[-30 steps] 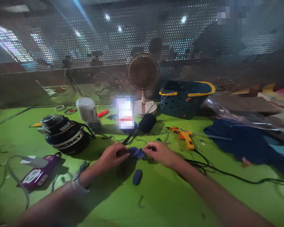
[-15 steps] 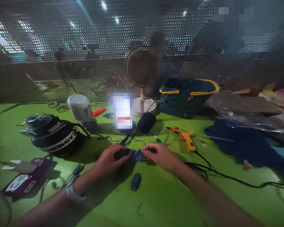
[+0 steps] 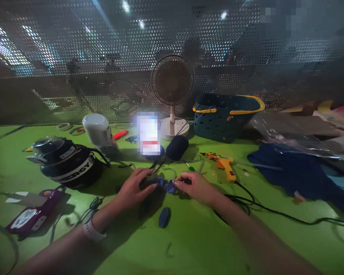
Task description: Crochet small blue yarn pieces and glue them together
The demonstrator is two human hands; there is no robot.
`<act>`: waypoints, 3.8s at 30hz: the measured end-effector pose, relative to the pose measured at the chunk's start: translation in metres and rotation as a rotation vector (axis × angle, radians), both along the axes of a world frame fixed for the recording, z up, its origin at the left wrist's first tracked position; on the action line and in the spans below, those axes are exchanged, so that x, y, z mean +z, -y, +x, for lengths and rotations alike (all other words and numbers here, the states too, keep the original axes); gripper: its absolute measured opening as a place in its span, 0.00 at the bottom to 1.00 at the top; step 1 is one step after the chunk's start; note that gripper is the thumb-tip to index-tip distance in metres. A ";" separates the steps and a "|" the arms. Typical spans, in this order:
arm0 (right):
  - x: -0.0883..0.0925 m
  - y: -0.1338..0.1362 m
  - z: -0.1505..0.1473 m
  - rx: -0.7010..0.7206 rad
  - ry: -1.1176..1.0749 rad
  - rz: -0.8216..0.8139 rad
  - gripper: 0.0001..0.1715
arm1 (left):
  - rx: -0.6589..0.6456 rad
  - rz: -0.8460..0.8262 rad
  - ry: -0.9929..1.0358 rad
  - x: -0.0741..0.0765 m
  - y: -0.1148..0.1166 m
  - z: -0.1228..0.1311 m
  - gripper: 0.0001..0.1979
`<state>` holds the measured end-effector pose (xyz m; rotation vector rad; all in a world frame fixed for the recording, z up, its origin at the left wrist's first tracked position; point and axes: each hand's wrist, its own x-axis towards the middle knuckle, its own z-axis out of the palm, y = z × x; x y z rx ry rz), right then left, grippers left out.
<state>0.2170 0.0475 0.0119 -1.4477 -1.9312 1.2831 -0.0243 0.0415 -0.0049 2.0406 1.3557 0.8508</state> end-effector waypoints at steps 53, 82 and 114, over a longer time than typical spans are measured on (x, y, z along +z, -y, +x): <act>0.017 0.016 -0.002 0.015 -0.010 -0.033 0.06 | -0.182 -0.649 0.732 0.018 0.018 -0.002 0.12; 0.033 0.048 -0.013 -0.064 -0.297 0.379 0.04 | -0.214 0.633 0.180 0.007 0.044 0.010 0.15; 0.029 0.050 -0.013 -0.102 0.114 0.329 0.13 | -0.133 -0.075 0.590 0.013 0.043 0.007 0.18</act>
